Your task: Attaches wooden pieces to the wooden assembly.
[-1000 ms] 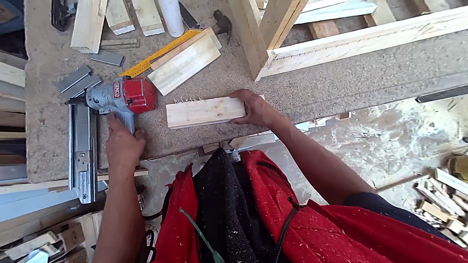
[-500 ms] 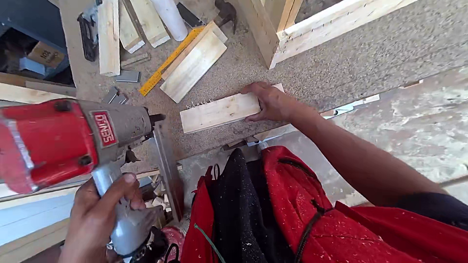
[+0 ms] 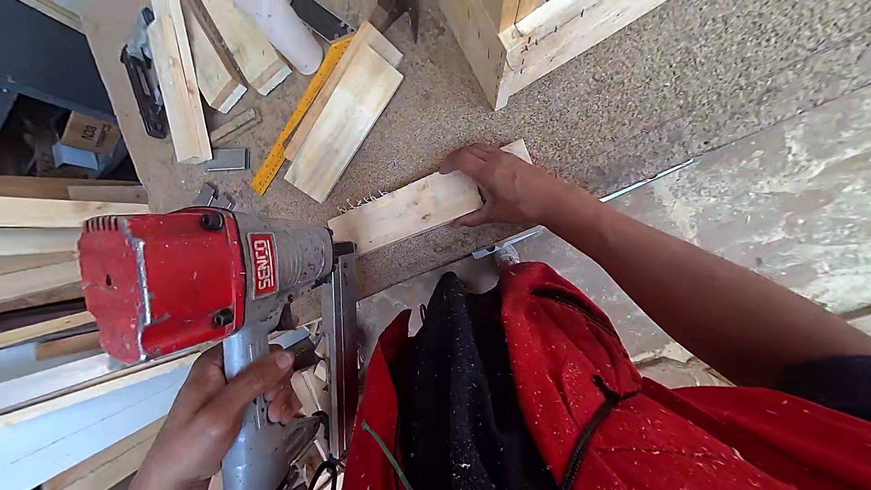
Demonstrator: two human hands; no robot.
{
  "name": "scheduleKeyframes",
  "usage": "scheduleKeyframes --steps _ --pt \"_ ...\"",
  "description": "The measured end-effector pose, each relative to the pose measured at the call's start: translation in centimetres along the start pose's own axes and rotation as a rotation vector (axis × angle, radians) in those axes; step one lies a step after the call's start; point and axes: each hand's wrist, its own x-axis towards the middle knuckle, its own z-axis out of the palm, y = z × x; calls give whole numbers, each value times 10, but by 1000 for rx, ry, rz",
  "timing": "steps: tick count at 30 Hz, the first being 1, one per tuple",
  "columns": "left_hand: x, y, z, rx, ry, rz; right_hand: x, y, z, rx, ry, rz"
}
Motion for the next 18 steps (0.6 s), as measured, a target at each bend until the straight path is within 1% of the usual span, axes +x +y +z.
scheduleKeyframes --steps 2,4,8,12,15,18 --pt "-1 7 0 54 15 -5 1 -1 0 4 -6 5" --pt "-1 15 4 83 16 30 2 -1 -1 6 -11 22" --pt "16 30 16 42 1 85 1 1 -1 -7 -5 14" --pt "38 37 25 19 -31 0 0 2 0 8 0 18" --pt "30 43 31 86 -14 -10 -1 0 0 12 5 26" --pt "22 52 40 101 -98 10 -1 2 1 26 28 23"
